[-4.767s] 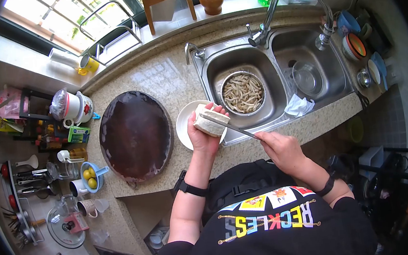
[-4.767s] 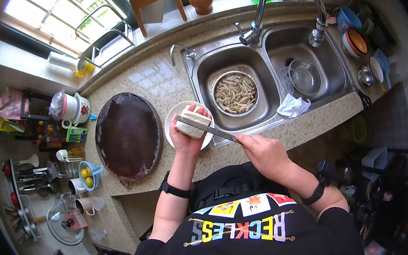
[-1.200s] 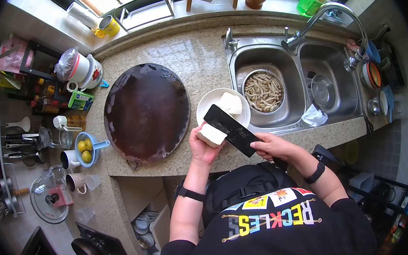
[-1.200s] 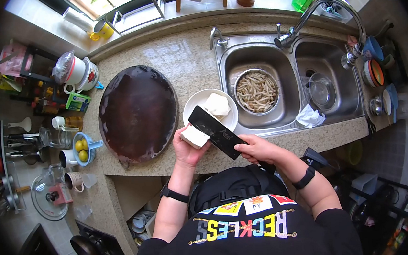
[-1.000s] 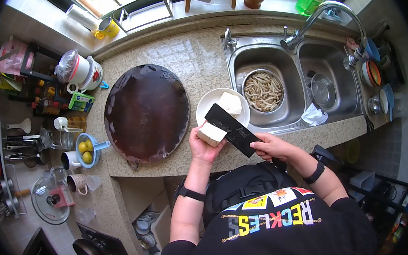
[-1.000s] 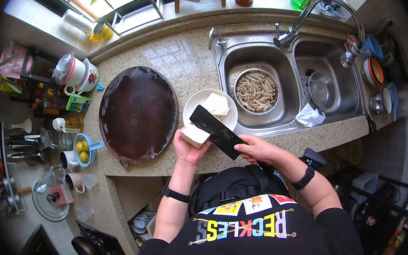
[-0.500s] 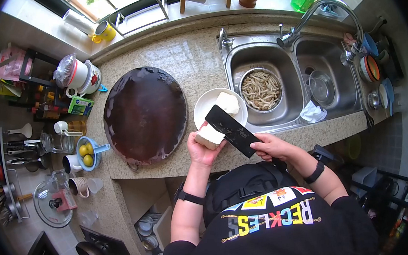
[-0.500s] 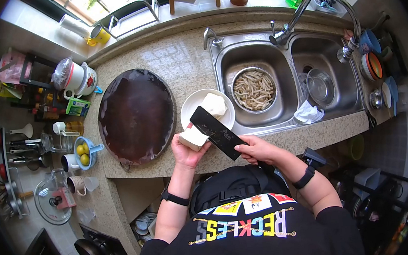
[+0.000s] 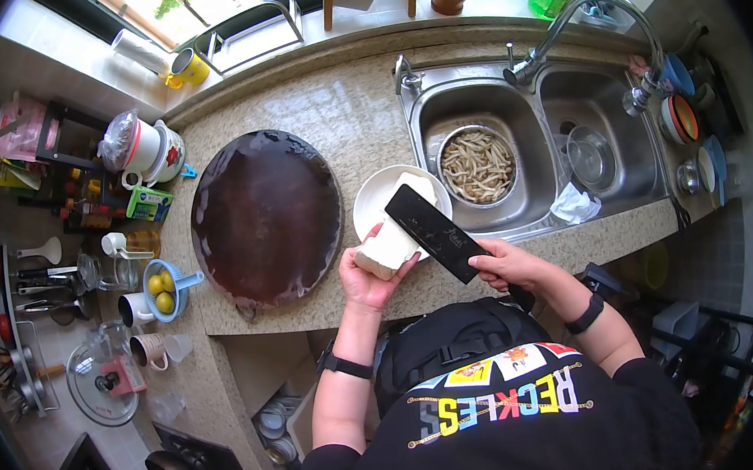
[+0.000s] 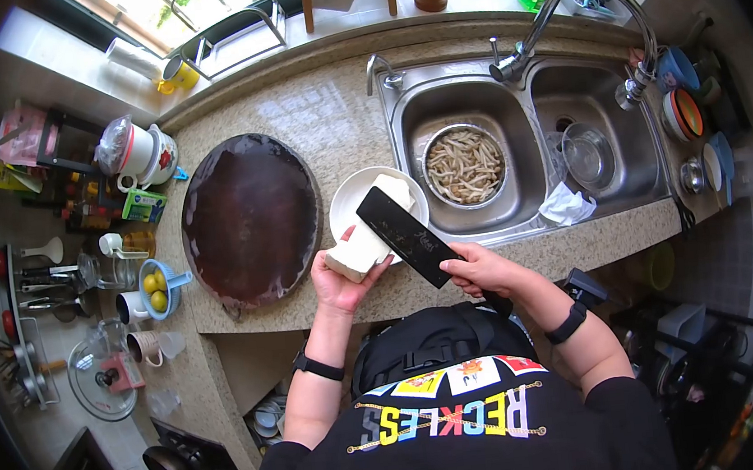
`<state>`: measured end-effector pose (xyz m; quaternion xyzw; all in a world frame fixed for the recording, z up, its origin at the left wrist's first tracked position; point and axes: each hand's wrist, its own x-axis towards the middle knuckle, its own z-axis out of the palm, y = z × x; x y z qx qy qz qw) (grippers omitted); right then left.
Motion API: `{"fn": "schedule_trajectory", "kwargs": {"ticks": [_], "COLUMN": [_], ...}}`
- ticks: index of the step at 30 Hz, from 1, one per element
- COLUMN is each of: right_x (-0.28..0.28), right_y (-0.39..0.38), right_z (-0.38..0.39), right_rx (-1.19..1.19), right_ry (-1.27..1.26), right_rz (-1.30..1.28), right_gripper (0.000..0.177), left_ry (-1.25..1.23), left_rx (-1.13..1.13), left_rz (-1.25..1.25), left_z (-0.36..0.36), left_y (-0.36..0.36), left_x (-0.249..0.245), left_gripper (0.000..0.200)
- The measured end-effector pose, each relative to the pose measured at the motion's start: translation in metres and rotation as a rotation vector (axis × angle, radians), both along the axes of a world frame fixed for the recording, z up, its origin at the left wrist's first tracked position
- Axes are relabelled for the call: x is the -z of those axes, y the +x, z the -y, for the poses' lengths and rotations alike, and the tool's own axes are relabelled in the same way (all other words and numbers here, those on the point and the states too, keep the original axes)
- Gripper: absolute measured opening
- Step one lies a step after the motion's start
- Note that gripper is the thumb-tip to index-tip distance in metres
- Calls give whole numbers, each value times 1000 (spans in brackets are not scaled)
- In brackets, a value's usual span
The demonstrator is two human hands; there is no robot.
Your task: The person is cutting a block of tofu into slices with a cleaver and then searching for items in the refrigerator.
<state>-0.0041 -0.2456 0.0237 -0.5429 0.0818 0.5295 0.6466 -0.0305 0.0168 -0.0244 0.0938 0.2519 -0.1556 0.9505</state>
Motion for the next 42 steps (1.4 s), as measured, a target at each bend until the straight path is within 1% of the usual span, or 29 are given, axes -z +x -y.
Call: {"fn": "schedule_trajectory", "kwargs": {"ticks": [6, 8, 11, 13, 14, 16, 20, 22, 26, 28, 32, 34, 36, 38, 39, 40, 42], "right_x": [-7, -6, -8, -8, -7, -5, -6, -7, -5, -3, -1, -1, -3, -4, -4, -4, -3], "right_y": [2, 2, 1, -1, -2, -3, -4, -5, -6, -6, -8, -8, -7, -7, -6, -6, -6], "right_z": [5, 7, 8, 8, 7, 6, 5, 6, 8, 7, 6, 6, 6, 6, 6, 6, 5], "right_rx": [126, 126, 121, 116, 107, 99, 128, 137, 130, 114, 99, 95, 100, 94, 91, 90, 101], "right_ry": [-34, -30, -31, -36, -38, -37, -47, -47, -57, -57, -53, -45, -62, -67, -74, -73, -71], "right_rz": [83, 100, 134, 153, 171, 192, 188, 197, 197, 205, 204, 203, 192, 200, 210, 211, 204], "right_gripper": [14, 13, 13, 13, 13, 13, 14, 15, 16, 17, 24, 26, 28, 28, 28, 28, 29], "left_ry": [-19, -30, -43, 12, 13, 92, 132, 132, 197, 237, 276, 298, 263, 239, 249, 250, 174], "left_rx": [42, 70, 118, 102, 102, 88, 116, 76, 126, 80, 88, 54, 19, 41, 12, 10, -49], "left_rz": [-13, -8, -27, -129, -127, -149, -188, -185, -174, -172, -170, -133, -137, -70, -54, -53, 0], "left_z": [-1, -3, -6, -6, -6, -3, -5, -8, -14, -16, -26, -35, -43, -50, -51, -54, -62], "left_y": [4, 6, 10, 14, 15, 18, 19, 19, 18, 18, 13, 8, 5, 1, -2, -4, -9], "left_x": [0, 2, 3, 6, 4, 0, 2, 6, 4, 1, 0, 3, 1, -8, -15, -13, -9], "left_gripper": [54, 56, 53, 49, 49, 47, 45, 44, 44, 44, 46, 45, 43, 43, 43, 43, 42]}}
